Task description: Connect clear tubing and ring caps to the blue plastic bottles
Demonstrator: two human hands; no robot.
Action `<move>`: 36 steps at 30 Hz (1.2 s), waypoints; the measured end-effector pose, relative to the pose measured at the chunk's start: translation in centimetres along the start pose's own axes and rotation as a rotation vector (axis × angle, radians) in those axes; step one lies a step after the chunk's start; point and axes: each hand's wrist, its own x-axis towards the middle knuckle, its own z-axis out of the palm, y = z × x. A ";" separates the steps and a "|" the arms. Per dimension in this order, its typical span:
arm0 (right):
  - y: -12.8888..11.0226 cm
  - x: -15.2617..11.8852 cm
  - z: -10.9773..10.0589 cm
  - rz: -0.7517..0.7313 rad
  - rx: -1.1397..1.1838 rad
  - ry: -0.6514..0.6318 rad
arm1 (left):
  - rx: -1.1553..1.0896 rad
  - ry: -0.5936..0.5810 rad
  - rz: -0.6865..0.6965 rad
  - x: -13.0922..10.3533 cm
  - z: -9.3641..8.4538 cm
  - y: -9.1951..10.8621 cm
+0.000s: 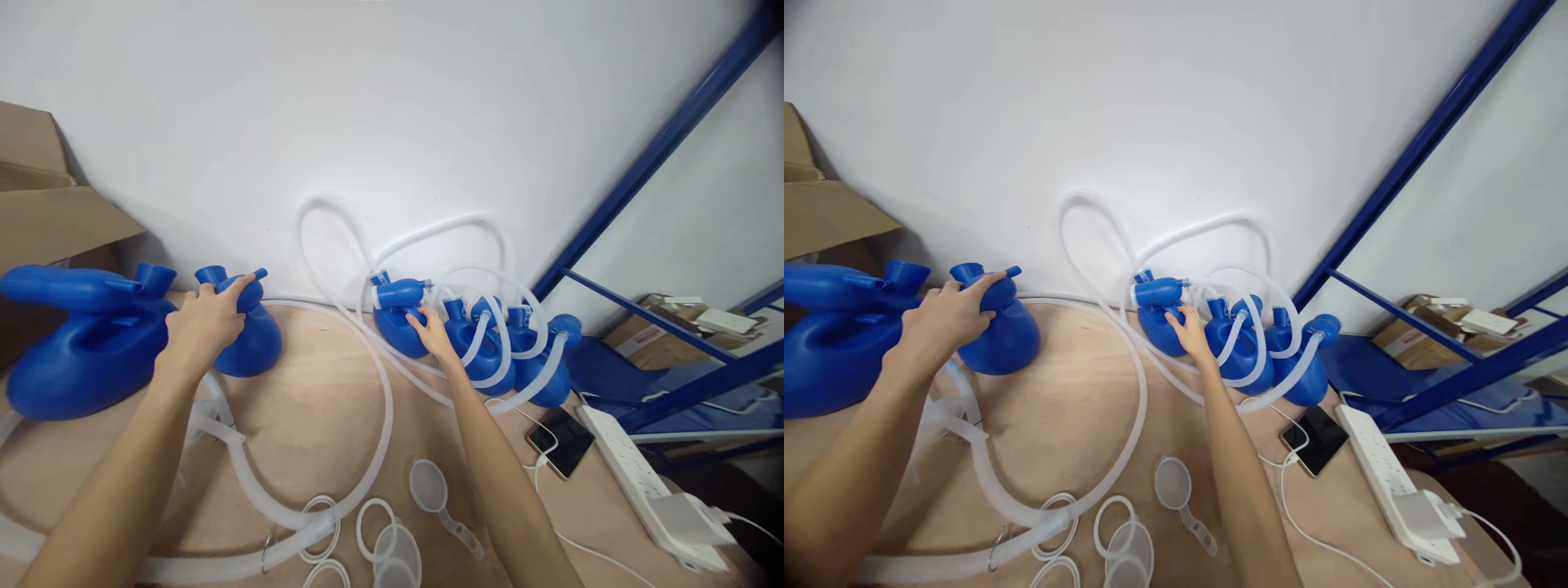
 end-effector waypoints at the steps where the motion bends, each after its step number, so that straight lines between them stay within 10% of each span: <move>1: -0.1 -0.1 0.2 0.013 0.003 -0.020 | 0.011 0.004 0.004 0.0 0.0 -0.1; 13: -5.7 -4.3 -1.0 0.015 -0.107 0.175 | 0.035 -0.084 0.201 0.5 -1.4 -0.4; 19: -12.8 -8.4 -0.5 -0.187 0.121 -0.352 | -0.045 -0.133 0.403 -0.9 -0.2 3.3; 25: -14.1 -11.1 -1.3 -0.126 0.110 -0.731 | -0.232 -0.237 0.685 -3.6 0.7 6.7; 31: -12.8 -11.8 -1.4 -0.100 0.166 -0.364 | -0.481 -0.460 0.861 -4.2 0.6 7.6; 36: -13.7 -11.2 -2.3 -0.511 0.002 -0.349 | -0.402 -0.151 0.829 -6.4 0.3 7.8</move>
